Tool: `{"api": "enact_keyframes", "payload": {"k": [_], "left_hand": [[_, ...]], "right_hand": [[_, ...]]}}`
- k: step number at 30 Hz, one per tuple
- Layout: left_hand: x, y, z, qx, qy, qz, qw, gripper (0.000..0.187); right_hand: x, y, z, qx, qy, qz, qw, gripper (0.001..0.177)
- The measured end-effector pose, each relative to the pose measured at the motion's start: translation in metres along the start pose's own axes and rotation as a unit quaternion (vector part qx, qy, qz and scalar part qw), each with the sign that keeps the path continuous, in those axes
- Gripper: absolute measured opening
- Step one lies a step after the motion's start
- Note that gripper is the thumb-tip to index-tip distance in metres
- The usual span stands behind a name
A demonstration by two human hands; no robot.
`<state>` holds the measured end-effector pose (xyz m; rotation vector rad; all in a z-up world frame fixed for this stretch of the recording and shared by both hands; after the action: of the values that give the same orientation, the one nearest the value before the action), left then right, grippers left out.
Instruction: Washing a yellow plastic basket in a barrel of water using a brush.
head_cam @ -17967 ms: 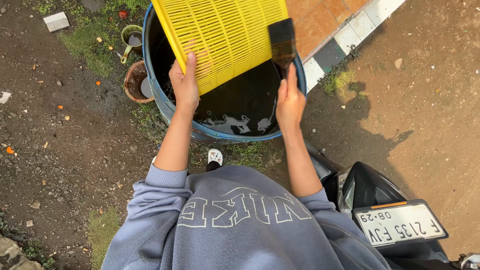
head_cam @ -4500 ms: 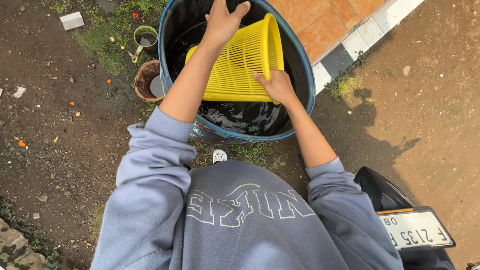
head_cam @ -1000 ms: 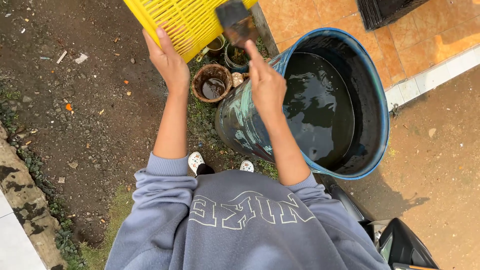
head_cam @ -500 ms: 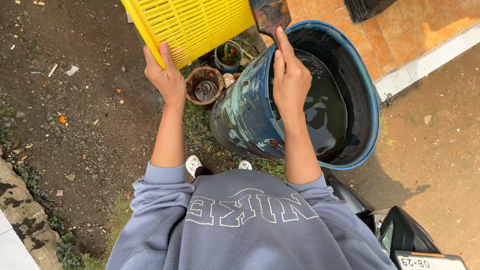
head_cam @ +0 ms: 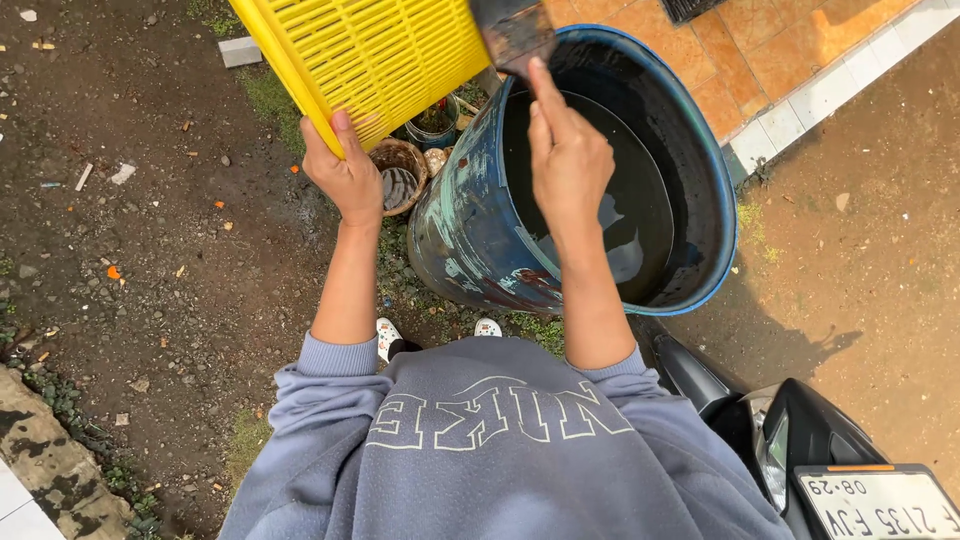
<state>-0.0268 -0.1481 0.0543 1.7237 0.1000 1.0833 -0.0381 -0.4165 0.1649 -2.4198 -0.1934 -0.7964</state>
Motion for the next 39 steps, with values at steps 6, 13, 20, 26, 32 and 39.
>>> {"api": "enact_keyframes", "payload": {"k": [6,13,20,26,32,39], "left_hand": [[0.000,0.006,0.006,-0.002,-0.003,0.004,1.000,0.025],[-0.005,0.022,0.025,-0.036,-0.024,-0.009,0.999,0.025],[-0.009,0.081,0.062,-0.087,-0.080,0.020,0.993,0.024],[-0.033,0.110,0.109,-0.105,-0.142,0.036,0.984,0.023],[-0.053,0.141,0.142,-0.137,-0.184,0.062,0.971,0.019],[-0.075,0.177,0.177,-0.041,-0.272,0.110,0.955,0.016]], "right_hand": [[0.001,0.032,-0.017,-0.035,0.025,0.031,0.999,0.038],[-0.010,0.030,-0.049,0.048,-0.019,0.068,0.996,0.036],[-0.033,0.064,-0.109,0.150,-0.023,0.098,0.984,0.033],[-0.058,0.129,-0.153,0.026,0.052,0.148,0.987,0.034],[-0.077,0.172,-0.178,-0.026,0.057,0.261,0.963,0.035],[-0.095,0.224,-0.178,-0.056,0.028,0.249,0.966,0.033]]}}
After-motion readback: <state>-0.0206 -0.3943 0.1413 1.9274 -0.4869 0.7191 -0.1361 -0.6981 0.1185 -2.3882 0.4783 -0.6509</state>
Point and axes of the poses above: each hand's wrist, its own x-axis towards the middle knuckle, its own z-axis out of the palm, y = z × x, the point moved 6 cm from there along x, towards the middle knuckle, and after that the axes turned 4 degrees about x, right-handed, at the moved point
